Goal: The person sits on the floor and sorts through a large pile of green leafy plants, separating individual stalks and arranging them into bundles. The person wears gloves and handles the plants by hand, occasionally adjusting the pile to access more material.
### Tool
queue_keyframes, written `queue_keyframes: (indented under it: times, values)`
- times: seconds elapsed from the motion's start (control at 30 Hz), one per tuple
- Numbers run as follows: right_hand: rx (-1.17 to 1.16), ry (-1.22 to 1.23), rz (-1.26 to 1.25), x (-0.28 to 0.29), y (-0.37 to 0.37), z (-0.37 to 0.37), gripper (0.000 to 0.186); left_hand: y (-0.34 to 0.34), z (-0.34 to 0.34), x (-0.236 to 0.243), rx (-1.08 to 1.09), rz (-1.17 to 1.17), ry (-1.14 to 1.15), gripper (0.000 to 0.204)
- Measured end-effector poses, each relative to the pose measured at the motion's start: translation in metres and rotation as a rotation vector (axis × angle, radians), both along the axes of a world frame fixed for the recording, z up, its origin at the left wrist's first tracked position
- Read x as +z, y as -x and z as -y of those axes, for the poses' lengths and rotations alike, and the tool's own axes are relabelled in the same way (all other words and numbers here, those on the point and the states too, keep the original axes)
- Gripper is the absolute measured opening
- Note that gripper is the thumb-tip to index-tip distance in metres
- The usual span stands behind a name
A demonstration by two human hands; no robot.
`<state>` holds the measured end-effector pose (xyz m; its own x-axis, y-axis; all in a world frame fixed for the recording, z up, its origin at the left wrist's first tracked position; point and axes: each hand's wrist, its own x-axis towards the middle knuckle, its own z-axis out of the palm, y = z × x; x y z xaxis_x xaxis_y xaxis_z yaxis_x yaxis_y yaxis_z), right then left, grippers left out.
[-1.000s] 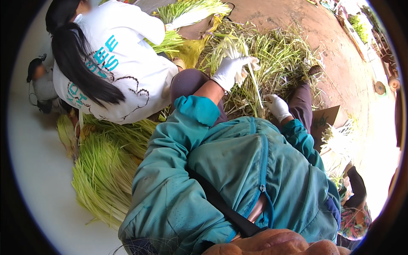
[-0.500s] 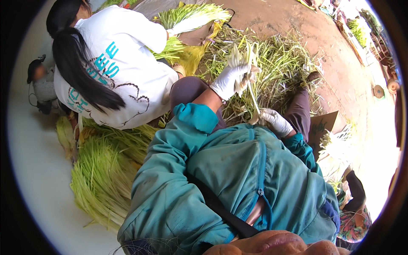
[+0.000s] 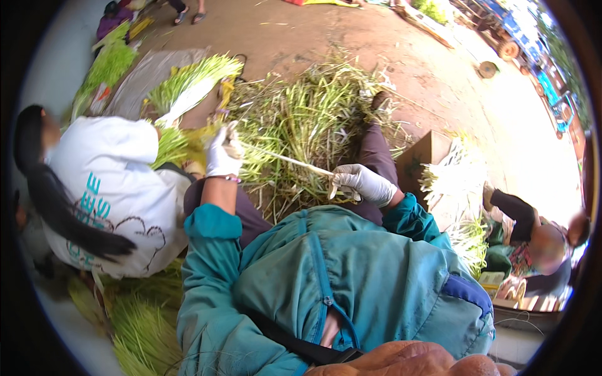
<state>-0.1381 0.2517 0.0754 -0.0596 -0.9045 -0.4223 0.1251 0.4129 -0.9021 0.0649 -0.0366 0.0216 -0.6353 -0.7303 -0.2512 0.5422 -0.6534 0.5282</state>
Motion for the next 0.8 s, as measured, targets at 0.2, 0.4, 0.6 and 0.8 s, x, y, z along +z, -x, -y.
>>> queue_keyframes:
  times: [0.2,0.4,0.6,0.8]
  values:
    - [-0.383,0.402,0.063,0.074,0.032,-0.047,0.036,-0.017,0.037,0.005,0.124,-0.003,-0.022,0.028]
    - [-0.668,1.000,0.295,0.116,0.080,-0.057,0.023,-0.013,0.035,-0.002,0.153,0.120,-0.112,0.028]
    - [-0.550,1.074,0.364,0.134,0.110,-0.036,0.019,0.002,0.033,-0.008,0.087,0.202,-0.028,0.031]
    - [-0.341,0.439,0.215,0.065,0.026,0.043,0.023,0.015,-0.015,0.011,-0.137,0.234,0.268,0.039]
